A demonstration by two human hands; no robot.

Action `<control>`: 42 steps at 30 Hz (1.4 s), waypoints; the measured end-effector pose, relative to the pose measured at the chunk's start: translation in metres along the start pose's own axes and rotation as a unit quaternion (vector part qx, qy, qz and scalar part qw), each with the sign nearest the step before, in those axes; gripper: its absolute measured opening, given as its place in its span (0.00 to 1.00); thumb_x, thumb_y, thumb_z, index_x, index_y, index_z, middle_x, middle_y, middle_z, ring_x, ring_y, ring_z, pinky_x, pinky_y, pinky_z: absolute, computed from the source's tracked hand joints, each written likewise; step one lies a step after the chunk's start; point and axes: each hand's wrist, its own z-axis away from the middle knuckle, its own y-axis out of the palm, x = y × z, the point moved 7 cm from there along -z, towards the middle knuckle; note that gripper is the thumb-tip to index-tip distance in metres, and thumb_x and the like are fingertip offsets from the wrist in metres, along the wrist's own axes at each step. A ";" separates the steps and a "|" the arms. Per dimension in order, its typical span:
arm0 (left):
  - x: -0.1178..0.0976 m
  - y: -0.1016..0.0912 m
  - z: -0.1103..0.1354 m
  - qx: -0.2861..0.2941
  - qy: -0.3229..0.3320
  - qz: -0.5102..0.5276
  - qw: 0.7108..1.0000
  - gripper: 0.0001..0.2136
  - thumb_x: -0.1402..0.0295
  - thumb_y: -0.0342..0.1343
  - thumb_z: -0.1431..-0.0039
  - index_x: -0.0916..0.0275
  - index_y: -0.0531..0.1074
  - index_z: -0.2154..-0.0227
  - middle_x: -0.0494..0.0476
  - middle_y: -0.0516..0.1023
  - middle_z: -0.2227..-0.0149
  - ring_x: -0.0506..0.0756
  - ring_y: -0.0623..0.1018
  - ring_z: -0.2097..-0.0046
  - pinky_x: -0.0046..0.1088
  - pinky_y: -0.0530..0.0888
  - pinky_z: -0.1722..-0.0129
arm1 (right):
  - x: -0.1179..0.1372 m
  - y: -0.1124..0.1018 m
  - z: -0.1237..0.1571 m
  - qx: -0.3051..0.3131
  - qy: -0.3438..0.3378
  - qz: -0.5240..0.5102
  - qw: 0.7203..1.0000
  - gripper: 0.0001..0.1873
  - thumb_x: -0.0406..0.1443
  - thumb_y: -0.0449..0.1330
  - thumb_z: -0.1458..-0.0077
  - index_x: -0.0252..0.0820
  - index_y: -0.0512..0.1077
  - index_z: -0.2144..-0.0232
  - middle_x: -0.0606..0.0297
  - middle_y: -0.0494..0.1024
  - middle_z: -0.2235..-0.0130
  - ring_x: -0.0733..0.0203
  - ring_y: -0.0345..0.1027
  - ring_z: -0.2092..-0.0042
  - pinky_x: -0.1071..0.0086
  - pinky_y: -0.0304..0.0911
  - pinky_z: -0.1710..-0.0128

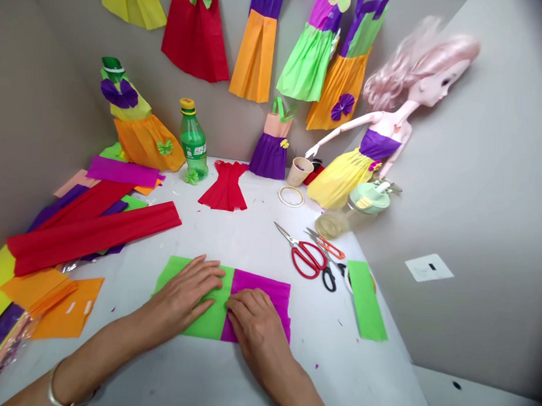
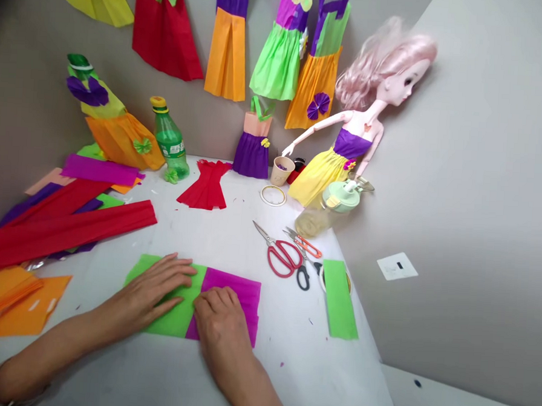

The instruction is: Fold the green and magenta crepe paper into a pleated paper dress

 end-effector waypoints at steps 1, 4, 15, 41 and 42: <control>-0.004 0.003 -0.002 -0.002 0.003 -0.002 1.000 0.10 0.76 0.47 0.32 0.60 0.69 0.52 0.58 0.75 0.46 0.56 0.71 0.39 0.47 0.57 0.30 | 0.000 -0.002 0.001 -0.005 -0.002 -0.002 1.000 0.12 0.25 0.54 0.35 0.39 0.74 0.56 0.61 0.79 0.60 0.58 0.69 0.57 0.63 0.65 0.52; -0.010 0.009 -0.006 -0.003 0.011 -0.023 1.000 0.14 0.79 0.45 0.34 0.62 0.69 0.50 0.59 0.76 0.48 0.55 0.74 0.43 0.45 0.60 0.31 | 0.002 -0.007 0.008 -0.013 -0.010 0.000 1.000 0.12 0.25 0.55 0.35 0.39 0.74 0.54 0.60 0.80 0.57 0.57 0.69 0.56 0.63 0.65 0.52; -0.007 -0.005 -0.020 -0.060 0.014 -0.007 0.998 0.09 0.74 0.46 0.29 0.61 0.72 0.59 0.56 0.80 0.58 0.54 0.79 0.56 0.37 0.74 0.45 | 0.008 0.000 0.018 0.008 -0.041 0.028 0.999 0.13 0.25 0.55 0.36 0.35 0.72 0.51 0.58 0.80 0.53 0.55 0.67 0.56 0.61 0.65 0.55; -0.022 0.007 -0.012 -0.035 0.060 -0.080 0.994 0.13 0.79 0.44 0.31 0.62 0.73 0.61 0.55 0.78 0.60 0.54 0.77 0.55 0.46 0.67 0.36 | 0.010 -0.001 0.022 -0.036 -0.054 0.082 0.995 0.16 0.26 0.50 0.34 0.35 0.73 0.49 0.56 0.79 0.48 0.53 0.68 0.47 0.57 0.62 0.44; -0.025 0.008 -0.010 -0.037 0.060 -0.093 0.993 0.14 0.80 0.43 0.31 0.63 0.74 0.59 0.57 0.79 0.59 0.55 0.78 0.54 0.47 0.67 0.36 | 0.009 0.003 0.022 -0.035 -0.055 0.088 0.994 0.16 0.26 0.51 0.34 0.35 0.73 0.49 0.56 0.79 0.48 0.53 0.69 0.47 0.56 0.62 0.43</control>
